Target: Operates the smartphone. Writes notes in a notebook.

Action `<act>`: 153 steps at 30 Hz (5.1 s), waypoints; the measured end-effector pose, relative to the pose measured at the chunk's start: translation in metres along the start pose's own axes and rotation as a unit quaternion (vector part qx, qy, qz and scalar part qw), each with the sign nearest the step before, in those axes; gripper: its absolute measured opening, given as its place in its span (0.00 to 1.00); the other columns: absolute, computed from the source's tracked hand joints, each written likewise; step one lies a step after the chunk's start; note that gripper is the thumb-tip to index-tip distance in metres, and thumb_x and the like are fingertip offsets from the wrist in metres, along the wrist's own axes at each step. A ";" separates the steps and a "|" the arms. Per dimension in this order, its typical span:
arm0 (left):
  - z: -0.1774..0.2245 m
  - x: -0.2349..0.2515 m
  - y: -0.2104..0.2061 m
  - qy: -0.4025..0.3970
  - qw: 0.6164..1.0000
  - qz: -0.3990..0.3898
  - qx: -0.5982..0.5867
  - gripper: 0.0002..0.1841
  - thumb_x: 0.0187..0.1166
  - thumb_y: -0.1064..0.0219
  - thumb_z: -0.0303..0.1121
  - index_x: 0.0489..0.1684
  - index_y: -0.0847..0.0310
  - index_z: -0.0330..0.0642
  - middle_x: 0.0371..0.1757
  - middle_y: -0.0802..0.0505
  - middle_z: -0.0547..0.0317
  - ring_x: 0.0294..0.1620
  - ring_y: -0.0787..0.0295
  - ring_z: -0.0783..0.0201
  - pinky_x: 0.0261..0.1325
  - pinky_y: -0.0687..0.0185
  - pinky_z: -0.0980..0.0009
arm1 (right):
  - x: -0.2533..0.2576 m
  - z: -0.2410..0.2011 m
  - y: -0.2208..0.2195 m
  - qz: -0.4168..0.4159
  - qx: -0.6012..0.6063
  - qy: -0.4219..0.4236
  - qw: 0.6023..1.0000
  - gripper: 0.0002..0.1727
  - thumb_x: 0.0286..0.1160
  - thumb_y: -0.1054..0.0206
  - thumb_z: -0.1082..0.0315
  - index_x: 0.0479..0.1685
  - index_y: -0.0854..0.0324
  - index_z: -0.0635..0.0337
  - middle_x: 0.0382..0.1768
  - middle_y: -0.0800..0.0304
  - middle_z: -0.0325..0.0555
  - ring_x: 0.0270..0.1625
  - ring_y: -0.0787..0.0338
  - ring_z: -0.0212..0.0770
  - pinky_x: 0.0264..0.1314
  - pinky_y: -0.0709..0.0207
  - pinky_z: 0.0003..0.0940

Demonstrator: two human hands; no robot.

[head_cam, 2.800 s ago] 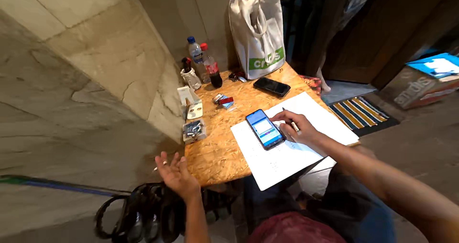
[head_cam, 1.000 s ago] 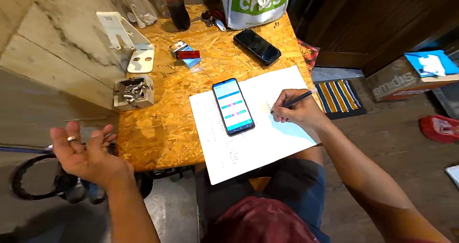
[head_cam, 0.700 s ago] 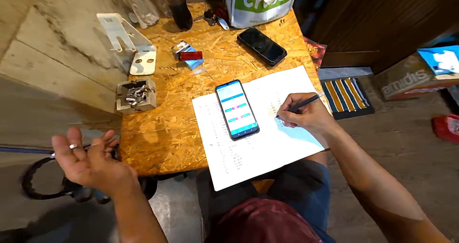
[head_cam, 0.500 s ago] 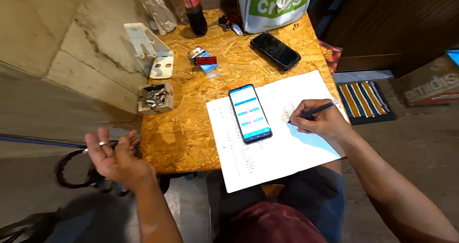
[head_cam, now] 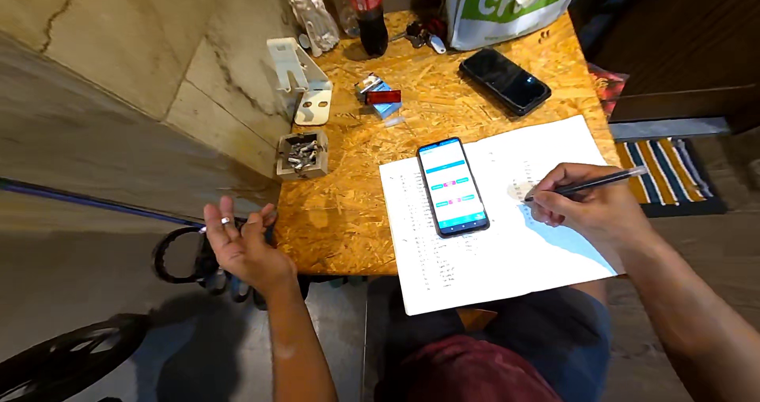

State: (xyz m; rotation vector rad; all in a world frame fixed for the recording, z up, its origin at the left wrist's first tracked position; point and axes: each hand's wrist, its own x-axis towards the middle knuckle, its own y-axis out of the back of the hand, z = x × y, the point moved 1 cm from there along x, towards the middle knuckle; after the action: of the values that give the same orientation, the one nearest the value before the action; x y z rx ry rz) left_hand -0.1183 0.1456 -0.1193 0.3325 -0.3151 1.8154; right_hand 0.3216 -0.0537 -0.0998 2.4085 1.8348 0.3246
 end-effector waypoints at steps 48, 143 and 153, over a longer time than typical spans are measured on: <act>-0.004 0.005 0.005 -0.009 0.998 -0.008 -0.063 0.30 0.86 0.49 0.24 0.89 0.51 0.34 0.81 0.22 0.52 0.52 0.07 0.59 0.55 0.09 0.62 | 0.033 -0.031 -0.055 -0.109 -0.269 0.135 0.947 0.16 0.82 0.45 0.66 0.64 0.19 0.51 0.46 0.07 0.30 0.29 0.16 0.24 0.29 0.19 0.27; 0.000 0.002 0.011 -0.025 0.994 0.002 -0.107 0.24 0.90 0.60 0.27 0.85 0.45 0.38 0.68 0.13 0.58 0.34 0.09 0.64 0.37 0.09 0.69 | 0.014 -0.042 -0.062 -0.095 -0.247 0.163 0.951 0.18 0.79 0.43 0.66 0.64 0.16 0.52 0.37 0.10 0.31 0.23 0.23 0.23 0.23 0.24 0.25; -0.003 0.003 0.013 -0.033 0.993 -0.012 -0.115 0.24 0.90 0.59 0.28 0.86 0.45 0.38 0.69 0.13 0.58 0.36 0.09 0.64 0.38 0.09 0.69 | 0.017 -0.040 -0.066 -0.103 -0.255 0.170 0.946 0.20 0.78 0.45 0.68 0.67 0.19 0.53 0.50 0.07 0.32 0.27 0.20 0.24 0.26 0.23 0.25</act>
State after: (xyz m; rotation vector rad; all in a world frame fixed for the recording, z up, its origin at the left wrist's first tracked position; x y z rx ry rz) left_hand -0.1319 0.1462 -0.1219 0.2339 -0.5587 1.7263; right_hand 0.2553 -0.0217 -0.0726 1.8765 1.8100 1.0972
